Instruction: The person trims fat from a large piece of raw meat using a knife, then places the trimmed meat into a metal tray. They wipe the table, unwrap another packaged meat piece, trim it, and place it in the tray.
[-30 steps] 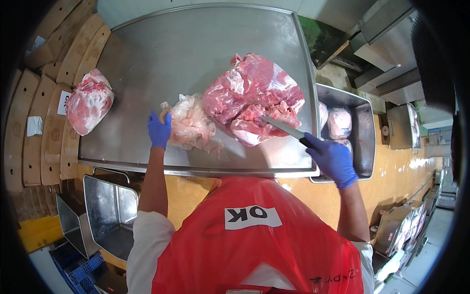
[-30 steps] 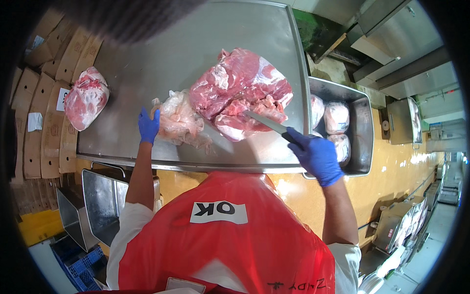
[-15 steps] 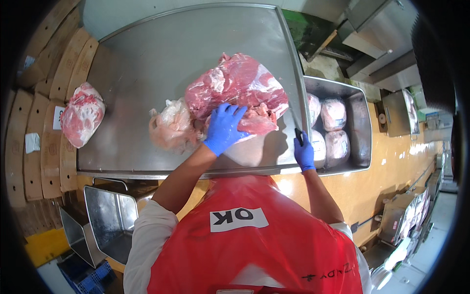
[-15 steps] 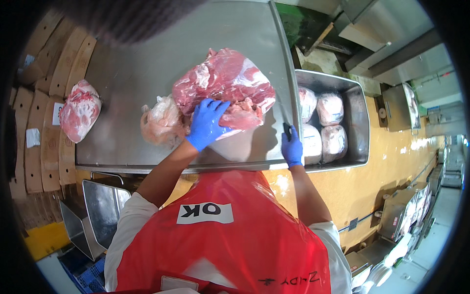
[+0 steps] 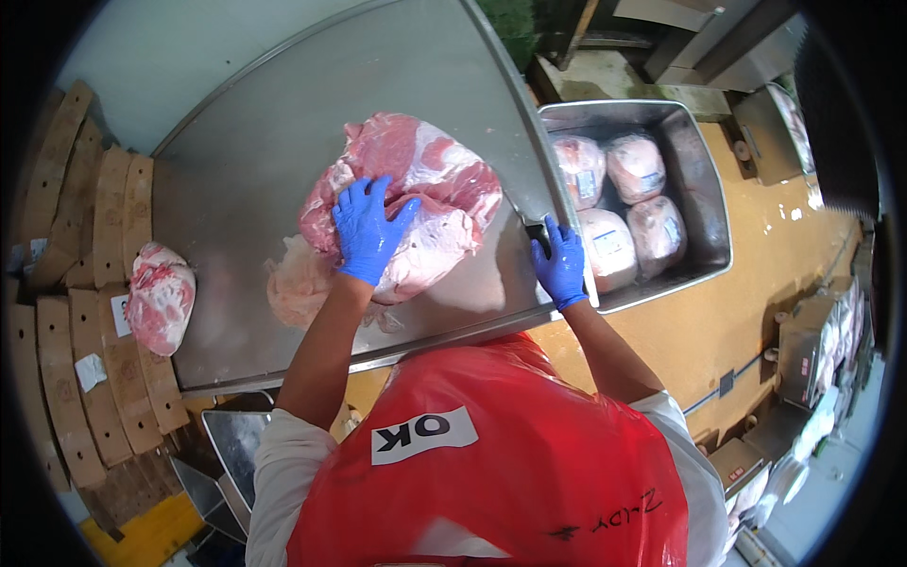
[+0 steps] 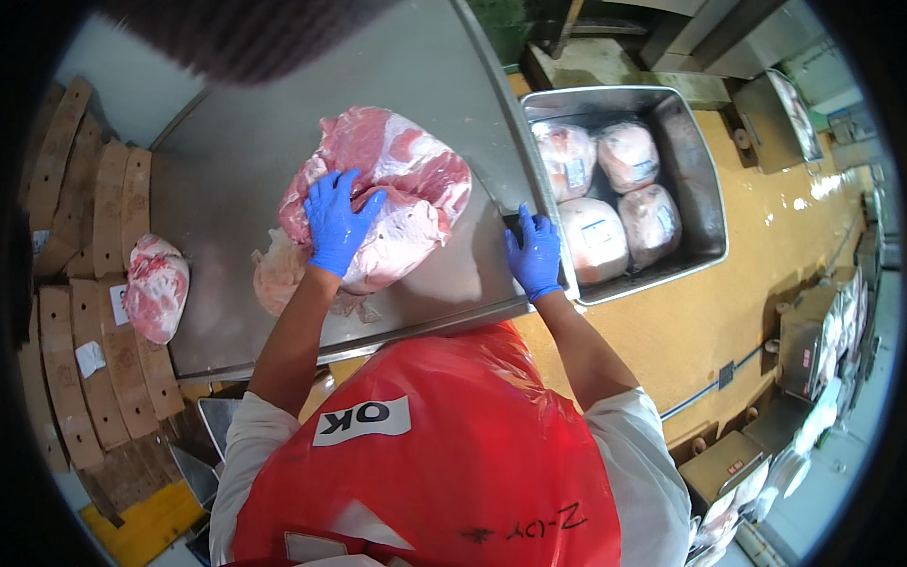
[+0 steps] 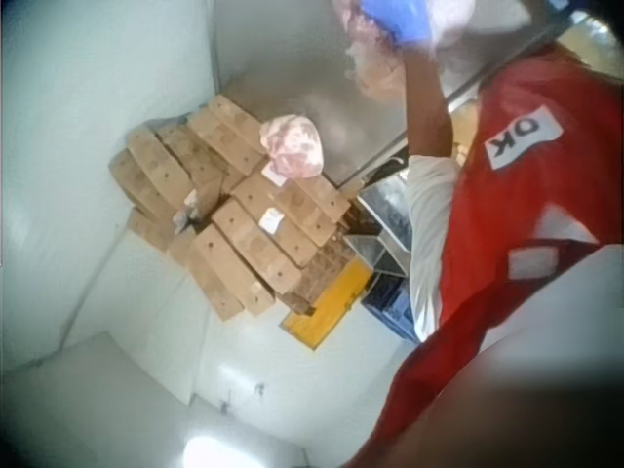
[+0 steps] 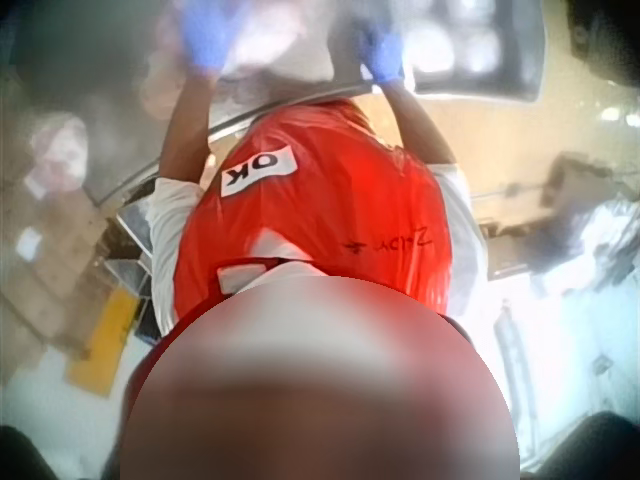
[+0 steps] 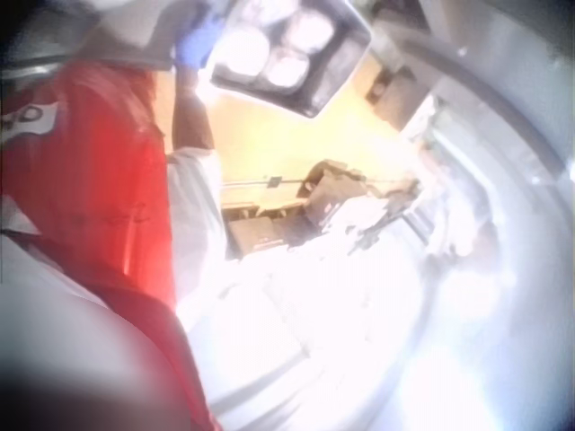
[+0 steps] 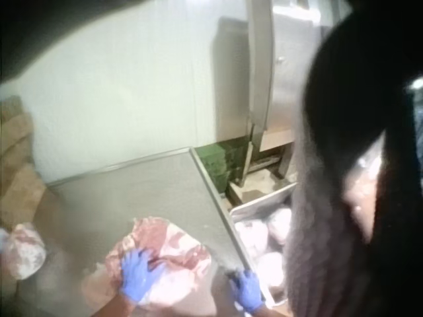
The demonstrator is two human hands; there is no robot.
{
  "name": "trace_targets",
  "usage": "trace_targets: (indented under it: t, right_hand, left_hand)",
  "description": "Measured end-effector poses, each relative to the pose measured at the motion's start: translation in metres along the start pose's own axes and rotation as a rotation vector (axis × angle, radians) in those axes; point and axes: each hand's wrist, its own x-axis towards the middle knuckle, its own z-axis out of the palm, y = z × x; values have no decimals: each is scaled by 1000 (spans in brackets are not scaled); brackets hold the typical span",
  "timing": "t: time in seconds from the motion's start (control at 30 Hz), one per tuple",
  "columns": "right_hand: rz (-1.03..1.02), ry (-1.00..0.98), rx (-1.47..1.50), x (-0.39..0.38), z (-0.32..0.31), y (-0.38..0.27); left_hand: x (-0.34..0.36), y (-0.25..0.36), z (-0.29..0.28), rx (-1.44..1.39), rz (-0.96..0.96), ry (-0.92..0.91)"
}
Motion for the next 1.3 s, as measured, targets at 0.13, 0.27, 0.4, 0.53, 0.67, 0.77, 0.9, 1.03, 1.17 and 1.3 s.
trace_targets:
  t: [0.13,0.27,0.4,0.53,0.67,0.77,0.9,1.03,1.17,1.3]
  right_hand:
    - [-259,31,264,55,-40,-83]
    - [-609,-108,308,90,-48,-155]
    - [-691,-306,138,105,6,-171]
    - [-725,-313,224,111,-13,-191]
    - [-770,-467,108,115,26,-174]
    - [-820,-438,42,121,37,-176]
    - [-861,-441,-2,122,37,-178]
    - [-894,-411,-57,133,40,-171]
    - [-879,-252,-84,165,55,-164]
    - [-682,-408,416,214,77,-139]
  left_hand:
    - [-1,-5,12,-22,-190,-33]
    - [-9,-23,34,108,-116,-33]
    - [-2,-22,37,123,-102,-8]
    - [-21,-34,31,28,-61,38]
    - [-18,-28,34,8,-110,139]
    - [-15,-29,19,-22,-159,170]
    - [-22,-27,25,-33,-212,208]
    - [-22,-25,27,-44,-267,165]
    - [-26,-23,26,-16,-314,172]
    - [-28,-15,23,-81,-519,207]
